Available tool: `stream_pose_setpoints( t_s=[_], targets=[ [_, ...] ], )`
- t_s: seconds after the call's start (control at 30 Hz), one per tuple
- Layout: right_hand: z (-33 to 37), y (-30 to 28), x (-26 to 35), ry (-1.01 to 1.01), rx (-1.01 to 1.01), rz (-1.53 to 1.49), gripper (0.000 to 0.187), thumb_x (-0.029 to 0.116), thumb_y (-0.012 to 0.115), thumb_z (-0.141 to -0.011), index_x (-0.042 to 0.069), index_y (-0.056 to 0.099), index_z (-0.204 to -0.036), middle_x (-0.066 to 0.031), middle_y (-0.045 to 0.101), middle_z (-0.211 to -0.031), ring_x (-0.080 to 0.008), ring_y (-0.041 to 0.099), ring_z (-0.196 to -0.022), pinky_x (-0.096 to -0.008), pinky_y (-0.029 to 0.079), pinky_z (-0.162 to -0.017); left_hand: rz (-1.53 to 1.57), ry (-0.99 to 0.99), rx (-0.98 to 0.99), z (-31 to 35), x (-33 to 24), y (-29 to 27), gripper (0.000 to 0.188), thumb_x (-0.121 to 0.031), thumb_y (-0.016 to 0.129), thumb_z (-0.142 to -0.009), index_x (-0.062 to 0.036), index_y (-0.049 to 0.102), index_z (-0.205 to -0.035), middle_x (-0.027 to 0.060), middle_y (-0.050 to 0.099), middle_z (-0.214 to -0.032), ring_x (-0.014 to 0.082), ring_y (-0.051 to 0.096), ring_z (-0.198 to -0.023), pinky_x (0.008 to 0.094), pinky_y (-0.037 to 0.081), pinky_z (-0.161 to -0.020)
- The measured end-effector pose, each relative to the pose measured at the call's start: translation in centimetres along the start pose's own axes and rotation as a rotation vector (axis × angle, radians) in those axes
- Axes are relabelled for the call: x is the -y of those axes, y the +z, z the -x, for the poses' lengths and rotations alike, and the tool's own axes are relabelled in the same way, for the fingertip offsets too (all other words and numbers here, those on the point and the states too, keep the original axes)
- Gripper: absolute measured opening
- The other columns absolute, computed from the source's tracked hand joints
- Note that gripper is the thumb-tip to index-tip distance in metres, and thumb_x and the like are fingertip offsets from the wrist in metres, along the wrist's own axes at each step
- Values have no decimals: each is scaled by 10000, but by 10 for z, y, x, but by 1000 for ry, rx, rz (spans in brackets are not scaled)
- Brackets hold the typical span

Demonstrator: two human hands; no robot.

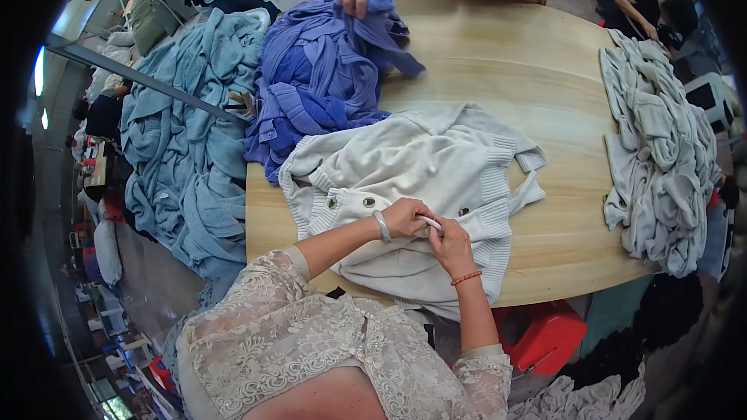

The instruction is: Inspecting a knit sweater, trimming loose threads with scissors, and fastening the buttons on a workbench.

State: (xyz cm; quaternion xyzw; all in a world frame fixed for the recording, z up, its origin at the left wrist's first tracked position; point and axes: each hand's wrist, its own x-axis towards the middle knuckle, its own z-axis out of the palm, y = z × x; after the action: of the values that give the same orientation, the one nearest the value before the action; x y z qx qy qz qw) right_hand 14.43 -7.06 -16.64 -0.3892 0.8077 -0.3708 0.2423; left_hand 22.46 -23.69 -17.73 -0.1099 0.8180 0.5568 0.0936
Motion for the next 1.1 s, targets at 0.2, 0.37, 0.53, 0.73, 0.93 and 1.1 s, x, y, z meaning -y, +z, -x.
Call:
stream_pose_setpoints(
  t_s=[0.2,0.37,0.53,0.73,0.93,1.1],
  targets=[
    [1,-2,-8,-76,40,-44,223,22,578,-794,-2,617,-1012,-186,623,-871,-323,621,-755,-375,494,-671,-96,23,-147,6,5,11,168,-118,585,-765,-24,675,-872,180,639,-846,352,608,-818,416,478,-751],
    [5,5,-7,-96,-47,51,250,-60,519,-757,4,615,-979,-174,575,-798,-362,584,-753,-420,467,-674,-62,85,-203,11,6,13,136,-100,604,-777,-24,667,-872,156,637,-794,308,620,-733,362,487,-669],
    [5,4,2,-161,-46,-66,172,-27,553,-772,20,624,-922,-156,560,-746,-311,576,-687,-364,457,-625,22,91,-186,18,5,1,157,-54,568,-781,-20,659,-904,125,615,-717,189,578,-643,301,465,-611],
    [13,-4,16,-6,84,35,136,168,593,-824,70,619,-914,-123,586,-785,-337,608,-735,-428,477,-659,-3,65,-82,26,13,-17,106,-91,642,-776,-31,653,-863,86,631,-748,169,584,-659,285,462,-595],
    [38,-3,-17,99,58,345,147,212,595,-835,65,601,-835,-114,595,-834,-323,624,-742,-433,490,-665,-539,41,-258,22,10,-13,191,-218,735,-699,-81,611,-745,89,574,-730,261,573,-700,380,439,-610],
    [37,1,-17,95,30,388,105,135,548,-830,45,602,-826,-122,591,-861,-326,627,-723,-423,503,-639,-597,516,-260,-9,-17,23,201,-23,621,-699,-58,599,-895,98,538,-862,283,538,-851,381,439,-730]
  ],
)
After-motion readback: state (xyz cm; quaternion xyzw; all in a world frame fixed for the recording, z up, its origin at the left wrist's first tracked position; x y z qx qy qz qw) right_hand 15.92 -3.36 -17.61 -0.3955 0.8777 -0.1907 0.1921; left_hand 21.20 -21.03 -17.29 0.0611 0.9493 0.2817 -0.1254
